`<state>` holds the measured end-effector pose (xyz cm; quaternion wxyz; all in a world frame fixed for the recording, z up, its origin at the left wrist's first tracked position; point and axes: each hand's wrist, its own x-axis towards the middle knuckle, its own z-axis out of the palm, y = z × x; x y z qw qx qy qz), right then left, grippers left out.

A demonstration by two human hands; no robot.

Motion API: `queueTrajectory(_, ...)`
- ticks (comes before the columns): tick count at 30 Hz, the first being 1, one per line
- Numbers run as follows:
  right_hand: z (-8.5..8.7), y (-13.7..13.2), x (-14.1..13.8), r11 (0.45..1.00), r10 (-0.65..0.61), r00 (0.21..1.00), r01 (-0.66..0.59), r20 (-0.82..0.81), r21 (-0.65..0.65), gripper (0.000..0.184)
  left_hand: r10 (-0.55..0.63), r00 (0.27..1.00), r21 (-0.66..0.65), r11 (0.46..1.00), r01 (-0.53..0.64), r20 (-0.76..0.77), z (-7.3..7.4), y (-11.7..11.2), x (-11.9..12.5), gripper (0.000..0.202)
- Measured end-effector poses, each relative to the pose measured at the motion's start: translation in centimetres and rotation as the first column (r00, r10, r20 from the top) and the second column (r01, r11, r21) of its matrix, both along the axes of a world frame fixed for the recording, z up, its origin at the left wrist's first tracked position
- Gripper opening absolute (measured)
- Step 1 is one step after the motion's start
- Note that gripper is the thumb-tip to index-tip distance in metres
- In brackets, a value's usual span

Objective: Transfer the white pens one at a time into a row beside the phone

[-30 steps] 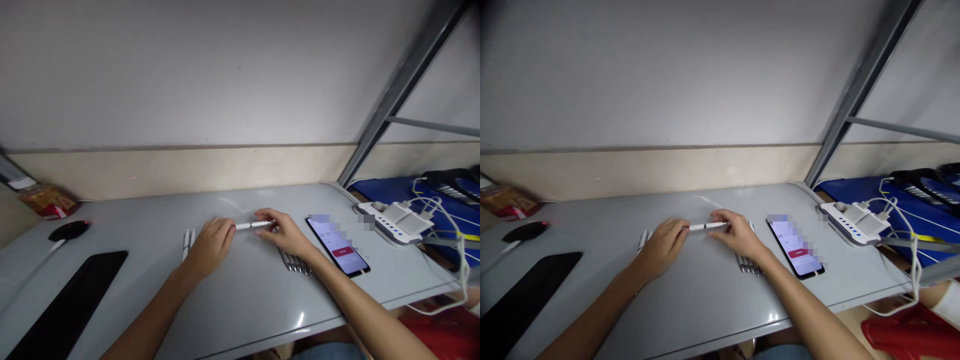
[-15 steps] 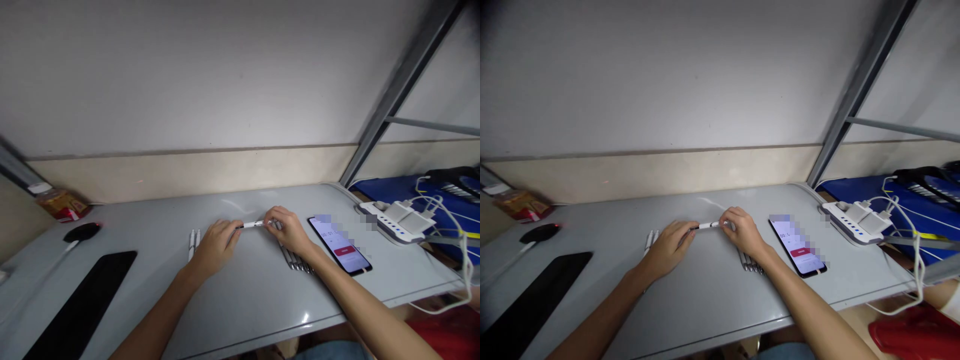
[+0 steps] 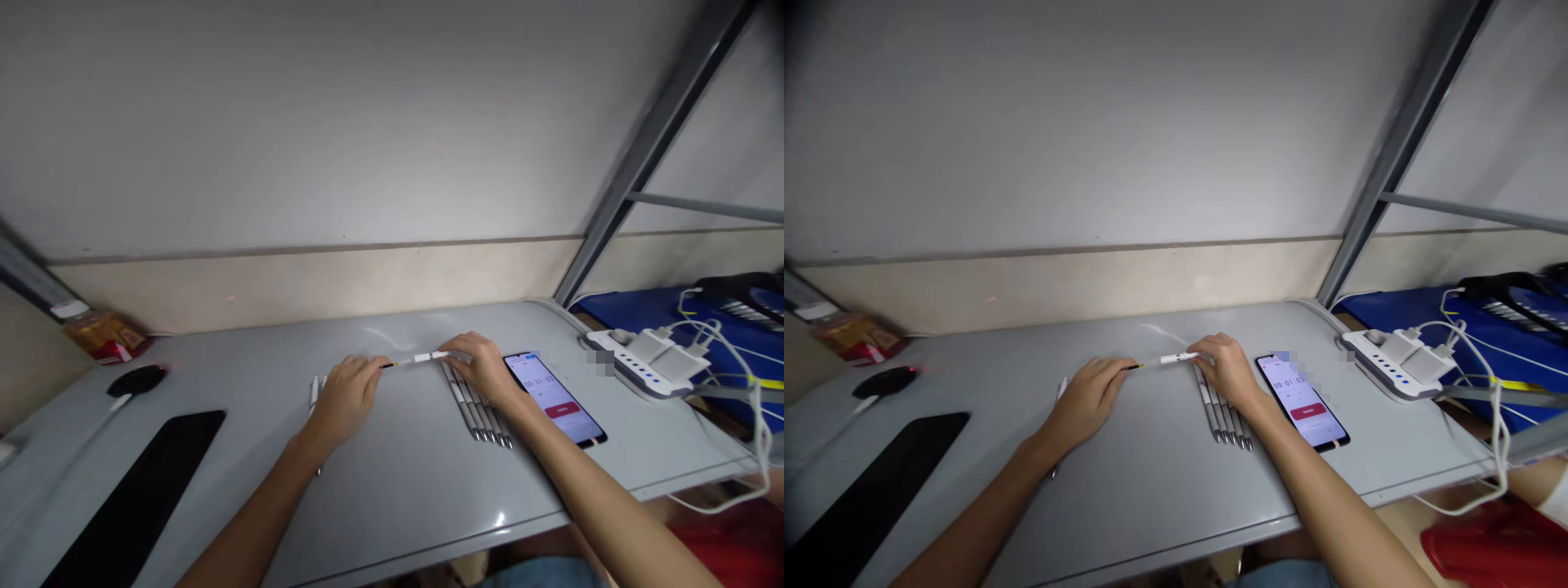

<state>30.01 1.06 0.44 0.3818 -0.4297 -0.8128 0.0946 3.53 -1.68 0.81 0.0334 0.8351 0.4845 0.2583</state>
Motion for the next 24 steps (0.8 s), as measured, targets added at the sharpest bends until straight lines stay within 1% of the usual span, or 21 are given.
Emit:
queueTrajectory(6,0.7,-1.0,-0.8,0.995,0.093,0.996,-0.093,-0.017,-0.035,0.019,-0.041,0.999,-0.022,0.999,0.041,0.015,-0.1,-0.4,0.6,0.028)
queueTrajectory(11,0.9,-1.6,-1.7,0.986,0.152,0.986,-0.156,-0.072,-0.061,0.018,-0.038,0.998,-0.055,0.998,0.041,0.052,-0.5,-0.6,1.1,0.023)
queueTrajectory(14,0.7,-1.6,-2.0,0.977,0.171,0.976,-0.186,-0.138,-0.107,0.017,-0.066,0.997,-0.054,0.996,0.068,0.048,-0.5,-0.6,1.1,0.023)
queueTrajectory(16,0.5,-1.6,-2.1,0.964,0.169,0.962,-0.207,-0.214,-0.166,0.018,-0.081,0.996,-0.049,0.995,0.082,0.032,-0.5,-0.5,1.0,0.023)
queueTrajectory(19,0.4,-1.7,-2.2,0.927,0.13,0.936,-0.231,-0.326,-0.294,0.022,-0.109,0.994,-0.041,0.993,0.11,0.014,-0.4,-0.5,0.9,0.023)
queueTrajectory(21,0.5,-1.8,-2.4,0.885,0.107,0.916,-0.265,-0.386,-0.383,0.025,-0.128,0.992,-0.029,0.991,0.128,0.013,-0.2,-0.6,0.9,0.023)
queueTrajectory(24,0.9,-2.0,-2.6,0.808,0.095,0.886,-0.335,-0.453,-0.485,0.035,-0.137,0.991,-0.012,0.991,0.137,0.0,0.1,-0.7,1.0,0.023)
